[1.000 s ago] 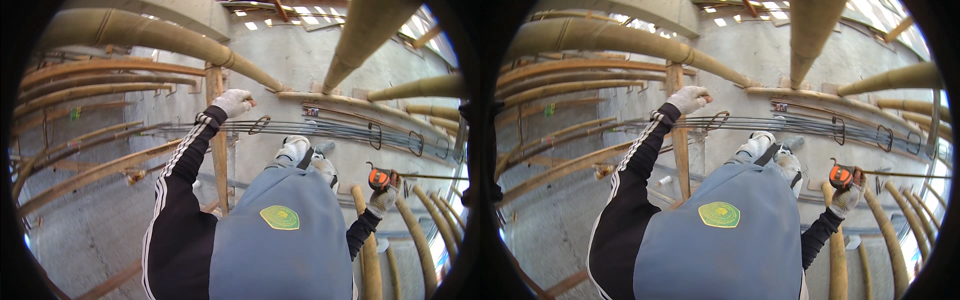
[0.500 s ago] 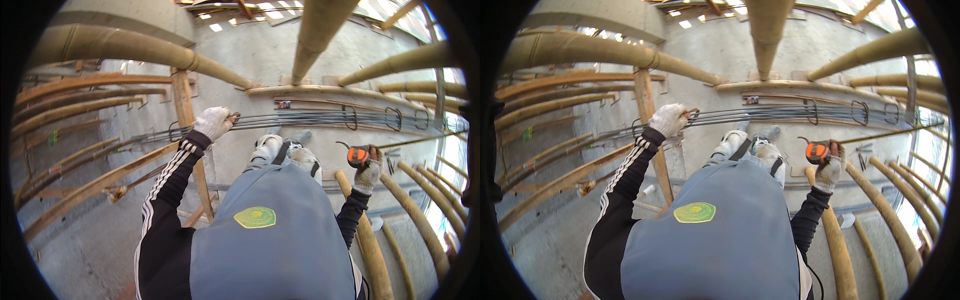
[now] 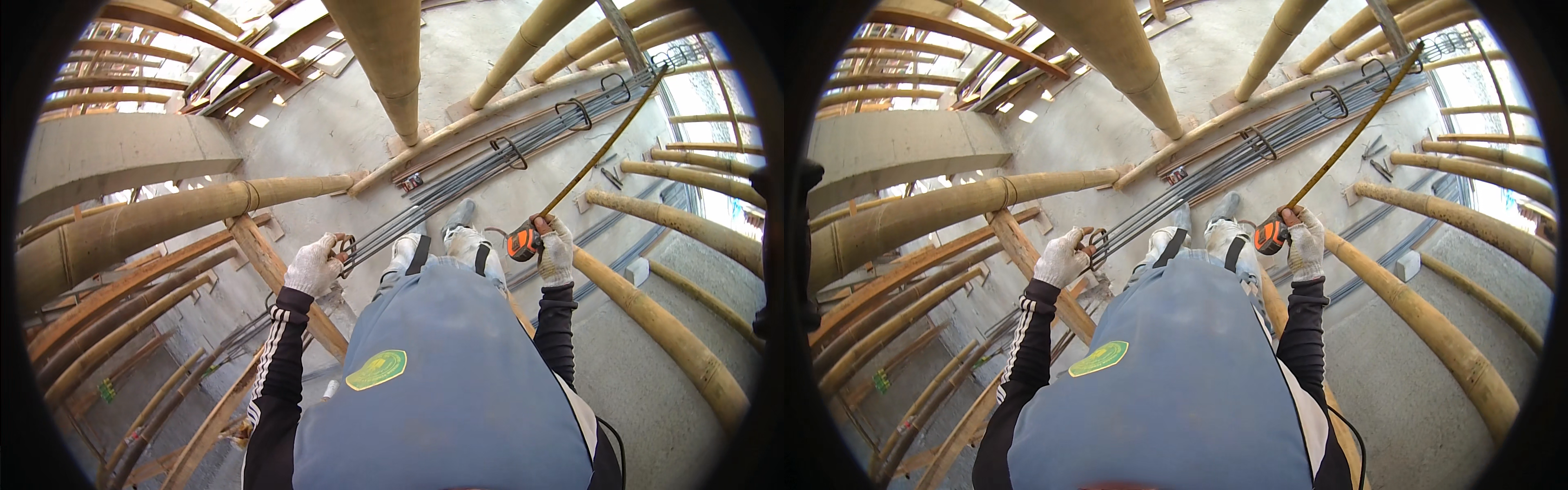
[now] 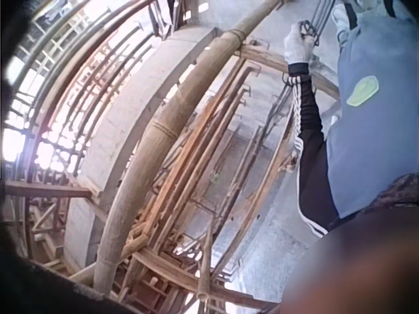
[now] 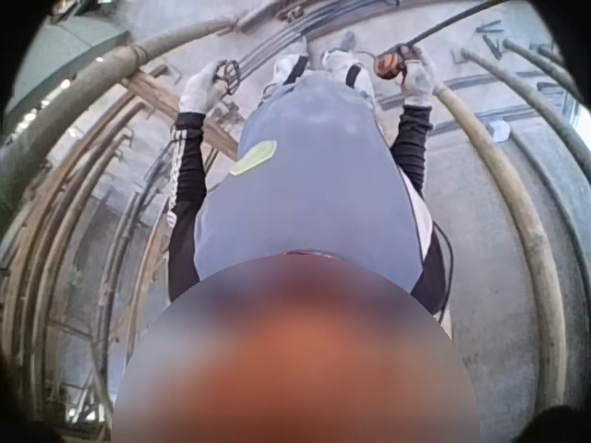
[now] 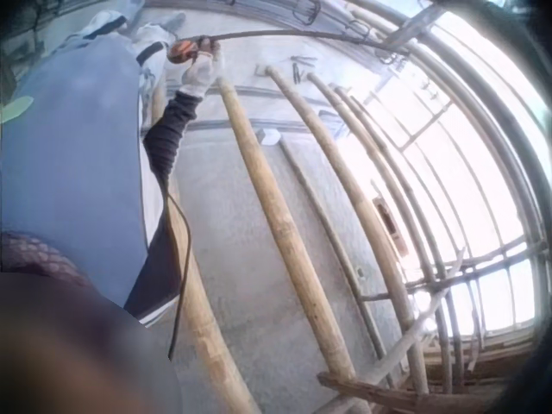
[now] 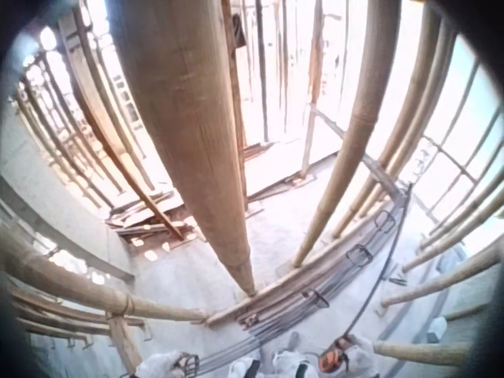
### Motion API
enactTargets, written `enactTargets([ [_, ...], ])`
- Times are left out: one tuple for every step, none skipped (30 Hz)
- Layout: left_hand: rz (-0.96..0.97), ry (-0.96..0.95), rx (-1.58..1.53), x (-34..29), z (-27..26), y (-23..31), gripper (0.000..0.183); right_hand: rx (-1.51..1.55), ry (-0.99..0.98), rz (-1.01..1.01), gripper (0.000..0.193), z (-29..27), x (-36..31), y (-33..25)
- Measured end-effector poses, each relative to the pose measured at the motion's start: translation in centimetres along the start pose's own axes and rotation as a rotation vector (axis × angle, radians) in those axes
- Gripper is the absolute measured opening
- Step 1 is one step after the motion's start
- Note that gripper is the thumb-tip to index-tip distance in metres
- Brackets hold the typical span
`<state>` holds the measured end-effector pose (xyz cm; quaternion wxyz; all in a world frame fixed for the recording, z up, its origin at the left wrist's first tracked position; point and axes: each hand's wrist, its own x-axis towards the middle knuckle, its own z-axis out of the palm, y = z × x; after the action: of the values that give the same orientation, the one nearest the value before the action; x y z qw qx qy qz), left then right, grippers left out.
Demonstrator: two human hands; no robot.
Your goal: The person measures several steel rods laid on a concrete floor using a tape measure. They repeatedly extend and retract the tape to check lengths, then lift and reposition the rods to measure different sections.
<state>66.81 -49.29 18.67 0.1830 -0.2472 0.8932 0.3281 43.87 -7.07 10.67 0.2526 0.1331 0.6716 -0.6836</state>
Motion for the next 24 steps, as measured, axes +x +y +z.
enactTargets([
  [0.045, -0.046, -0.009, -0.1, -0.5, 0.0, 0.039, 0.002, -0.028, -0.012, 0.016, -0.1, -0.7, 0.3],
  [0.09, -0.092, -0.017, 0.0, -1.2, -0.1, 0.04, -0.006, -0.033, -0.003, 0.016, 0.0, -1.4, 0.5],
  [0.121, -0.138, -0.015, 0.0, -1.7, -0.1, 0.042, -0.03, -0.022, 0.021, 0.016, 0.2, -2.1, 0.5],
  [0.115, -0.189, -0.028, 0.1, -2.2, -0.1, 0.045, -0.03, 0.002, 0.062, 0.015, 0.5, -2.8, 0.3],
  [0.172, -0.172, -0.033, 0.3, -2.5, 0.0, 0.045, 0.031, -0.016, 0.044, 0.016, 1.0, -3.5, 0.1],
  [0.21, -0.164, -0.029, 0.4, -2.7, 0.0, 0.045, 0.073, -0.003, 0.059, 0.016, 1.5, -4.3, -0.1],
  [0.202, -0.187, -0.005, 0.8, -2.8, 0.1, 0.045, 0.114, 0.01, 0.078, 0.016, 2.1, -4.9, -0.4],
  [0.213, -0.196, 0.011, 0.7, -2.9, -0.1, 0.044, 0.148, 0.044, 0.07, 0.016, 3.0, -5.6, -0.3],
  [0.217, -0.209, 0.02, 1.0, -2.8, -0.1, 0.043, 0.194, 0.05, 0.076, 0.017, 4.0, -6.2, -0.3],
  [0.224, -0.216, 0.022, 1.2, -2.7, -0.2, 0.042, 0.24, 0.053, 0.08, 0.019, 4.9, -6.7, -0.2],
  [0.217, -0.221, 0.025, 1.4, -2.6, -0.4, 0.04, 0.303, 0.018, 0.059, 0.02, 5.8, -7.0, -0.2],
  [0.237, -0.225, 0.02, 1.5, -2.5, -0.6, 0.037, 0.341, 0.008, 0.104, 0.02, 6.8, -7.1, -0.1],
  [0.261, -0.208, 0.023, 1.6, -2.3, -1.0, 0.037, 0.35, 0.019, 0.094, 0.02, 7.8, -7.0, 0.0],
  [0.282, -0.191, 0.028, 1.8, -2.0, -1.0, 0.036, 0.361, 0.028, 0.085, 0.02, 8.7, -6.8, 0.0],
  [0.279, -0.187, 0.035, 1.8, -1.8, -1.3, 0.036, 0.371, 0.041, 0.079, 0.02, 9.8, -6.7, 0.2],
  [0.296, -0.165, 0.016, 1.6, -1.5, -1.6, 0.036, 0.402, 0.025, 0.083, 0.02, 10.6, -6.3, 0.0],
  [0.285, -0.157, 0.0, 1.6, -1.3, -1.7, 0.036, 0.469, -0.016, 0.034, 0.022, 11.2, -5.8, -0.4],
  [0.273, -0.148, -0.014, 1.3, -1.3, -2.0, 0.036, 0.509, 0.006, -0.002, 0.02, 11.9, -4.8, -1.0],
  [0.279, -0.148, -0.006, 1.0, -1.3, -2.2, 0.039, 0.549, 0.026, -0.04, 0.018, 12.6, -3.5, -1.8],
  [0.285, -0.146, 0.0, 0.7, -1.3, -2.4, 0.041, 0.549, 0.008, -0.089, 0.018, 12.8, -2.3, -3.0],
  [0.291, -0.143, 0.005, 0.3, -1.3, -2.4, 0.044, 0.546, 0.001, -0.131, 0.019, 12.7, -1.1, -4.4],
  [0.302, -0.13, 0.028, 0.0, -1.4, -2.5, 0.048, 0.526, -0.005, -0.16, 0.019, 12.6, 0.1, -6.0],
  [0.311, -0.119, 0.051, -0.4, -1.4, -2.5, 0.051, 0.503, 0.0, -0.18, 0.02, 12.5, 1.2, -7.5],
  [0.31, -0.109, 0.079, -0.5, -1.4, -2.6, 0.055, 0.501, 0.004, -0.213, 0.021, 12.7, 2.3, -8.7],
])
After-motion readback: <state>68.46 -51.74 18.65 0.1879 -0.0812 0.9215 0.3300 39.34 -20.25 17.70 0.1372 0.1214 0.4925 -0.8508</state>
